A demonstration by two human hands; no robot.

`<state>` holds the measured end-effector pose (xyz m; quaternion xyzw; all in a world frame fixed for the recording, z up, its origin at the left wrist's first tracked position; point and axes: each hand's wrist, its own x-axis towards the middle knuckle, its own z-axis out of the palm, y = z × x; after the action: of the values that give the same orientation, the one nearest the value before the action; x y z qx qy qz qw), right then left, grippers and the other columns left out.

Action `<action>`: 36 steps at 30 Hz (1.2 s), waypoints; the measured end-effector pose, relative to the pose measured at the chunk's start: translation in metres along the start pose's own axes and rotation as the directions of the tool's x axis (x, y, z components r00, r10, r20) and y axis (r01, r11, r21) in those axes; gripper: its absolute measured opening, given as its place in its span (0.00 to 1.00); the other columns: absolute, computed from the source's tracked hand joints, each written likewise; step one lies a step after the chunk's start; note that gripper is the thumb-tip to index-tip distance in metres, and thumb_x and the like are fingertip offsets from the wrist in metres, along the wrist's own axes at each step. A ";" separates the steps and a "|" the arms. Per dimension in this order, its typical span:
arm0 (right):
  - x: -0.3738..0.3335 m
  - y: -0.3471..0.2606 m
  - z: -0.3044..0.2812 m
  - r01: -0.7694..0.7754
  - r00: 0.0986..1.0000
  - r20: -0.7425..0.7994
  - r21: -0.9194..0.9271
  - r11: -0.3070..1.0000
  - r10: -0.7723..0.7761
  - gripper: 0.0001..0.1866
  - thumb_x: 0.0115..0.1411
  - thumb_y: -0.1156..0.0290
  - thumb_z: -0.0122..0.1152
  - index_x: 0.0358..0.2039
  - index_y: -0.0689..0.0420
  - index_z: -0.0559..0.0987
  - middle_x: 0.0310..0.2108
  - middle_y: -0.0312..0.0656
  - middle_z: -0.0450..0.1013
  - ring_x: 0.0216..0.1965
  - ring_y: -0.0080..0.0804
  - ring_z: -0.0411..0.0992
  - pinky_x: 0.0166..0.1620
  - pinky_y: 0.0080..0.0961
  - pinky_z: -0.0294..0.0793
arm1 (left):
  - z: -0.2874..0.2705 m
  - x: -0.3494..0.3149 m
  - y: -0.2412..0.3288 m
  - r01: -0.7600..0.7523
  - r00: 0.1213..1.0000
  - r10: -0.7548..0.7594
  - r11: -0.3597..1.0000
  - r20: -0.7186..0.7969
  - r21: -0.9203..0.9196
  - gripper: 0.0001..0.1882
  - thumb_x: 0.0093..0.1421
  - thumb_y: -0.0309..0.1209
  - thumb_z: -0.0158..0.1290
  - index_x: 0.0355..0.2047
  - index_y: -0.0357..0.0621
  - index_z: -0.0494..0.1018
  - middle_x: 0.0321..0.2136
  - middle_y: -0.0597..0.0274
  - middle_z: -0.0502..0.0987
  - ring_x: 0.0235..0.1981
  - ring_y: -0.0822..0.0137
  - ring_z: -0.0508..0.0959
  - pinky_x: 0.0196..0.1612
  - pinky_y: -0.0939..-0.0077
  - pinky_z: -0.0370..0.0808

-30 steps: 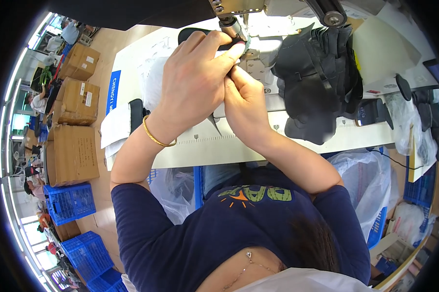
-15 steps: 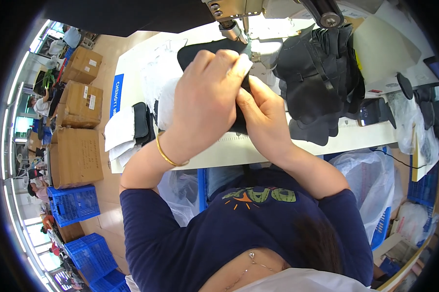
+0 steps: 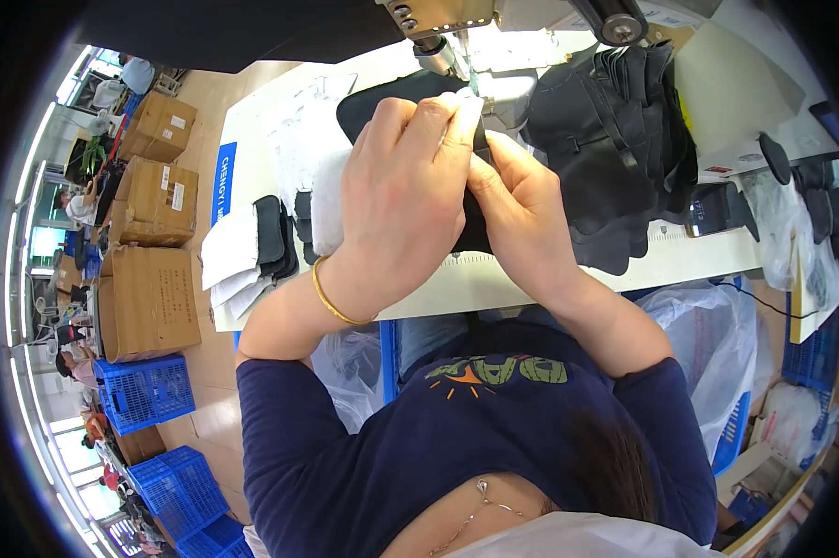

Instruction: Stitching together pieces of fabric for shoe components using a sewing machine.

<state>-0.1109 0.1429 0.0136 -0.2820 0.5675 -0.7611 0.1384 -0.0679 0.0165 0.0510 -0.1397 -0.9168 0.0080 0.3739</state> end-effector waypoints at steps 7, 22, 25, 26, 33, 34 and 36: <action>0.013 0.009 -0.007 0.012 1.000 -0.025 0.042 0.999 -0.011 0.07 0.70 0.73 0.49 0.35 0.63 0.73 0.23 0.30 0.70 0.26 0.11 0.62 0.27 0.18 0.63 | 0.000 0.012 0.000 0.105 0.993 -0.105 0.994 0.045 0.009 0.21 0.48 0.16 0.54 0.45 0.39 0.79 0.39 0.56 0.77 0.39 0.56 0.75 0.40 0.66 0.75; 0.014 0.011 -0.013 -0.083 0.996 0.033 0.159 0.984 0.079 0.12 0.71 0.74 0.48 0.50 0.66 0.74 0.40 0.36 0.77 0.41 0.14 0.71 0.45 0.15 0.71 | -0.005 0.006 -0.007 0.139 0.990 -0.137 0.976 0.028 -0.169 0.18 0.54 0.21 0.58 0.47 0.36 0.77 0.42 0.52 0.78 0.44 0.52 0.77 0.48 0.67 0.74; 0.013 0.010 -0.013 -0.058 0.998 0.018 0.073 0.996 0.057 0.12 0.71 0.75 0.48 0.50 0.66 0.75 0.41 0.37 0.77 0.41 0.14 0.72 0.46 0.15 0.71 | -0.013 0.001 -0.016 0.177 0.983 -0.154 0.933 0.097 -0.312 0.18 0.57 0.25 0.60 0.49 0.36 0.77 0.46 0.50 0.78 0.48 0.54 0.77 0.53 0.69 0.72; 0.014 0.012 -0.011 -0.035 0.999 0.000 0.080 0.996 0.035 0.09 0.71 0.74 0.49 0.44 0.65 0.75 0.34 0.33 0.76 0.35 0.12 0.68 0.38 0.15 0.69 | -0.010 -0.004 -0.018 0.232 0.972 -0.227 0.900 0.059 -0.370 0.18 0.58 0.29 0.60 0.47 0.35 0.77 0.44 0.51 0.78 0.47 0.52 0.77 0.52 0.66 0.73; 0.009 0.000 -0.013 -0.091 0.995 0.050 0.078 0.993 0.087 0.14 0.71 0.75 0.48 0.52 0.67 0.74 0.43 0.38 0.77 0.39 0.15 0.73 0.42 0.15 0.73 | 0.003 -0.042 -0.027 0.561 0.782 -0.608 0.590 0.138 -0.581 0.38 0.67 0.38 0.54 0.67 0.28 0.50 0.65 0.39 0.57 0.65 0.52 0.63 0.65 0.63 0.61; 0.008 0.000 -0.015 -0.091 0.995 0.052 0.078 0.993 0.087 0.14 0.71 0.75 0.48 0.52 0.67 0.74 0.43 0.38 0.77 0.39 0.15 0.73 0.42 0.15 0.73 | 0.004 -0.043 -0.024 0.642 0.632 -0.721 0.279 0.286 -0.714 0.34 0.69 0.38 0.50 0.66 0.29 0.52 0.64 0.42 0.60 0.65 0.55 0.63 0.65 0.66 0.61; 0.006 0.002 -0.018 -0.132 0.990 0.082 0.192 0.972 0.118 0.14 0.71 0.74 0.46 0.52 0.67 0.75 0.43 0.38 0.77 0.40 0.16 0.73 0.43 0.15 0.73 | 0.005 -0.043 -0.024 0.551 0.492 -0.646 -0.288 0.583 -0.783 0.32 0.69 0.37 0.50 0.64 0.26 0.54 0.61 0.48 0.65 0.62 0.58 0.67 0.62 0.69 0.65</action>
<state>-0.1269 0.1533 0.0097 -0.2568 0.5007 -0.7931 0.2331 -0.0481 -0.0176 0.0212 0.1434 -0.6069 -0.7620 0.1743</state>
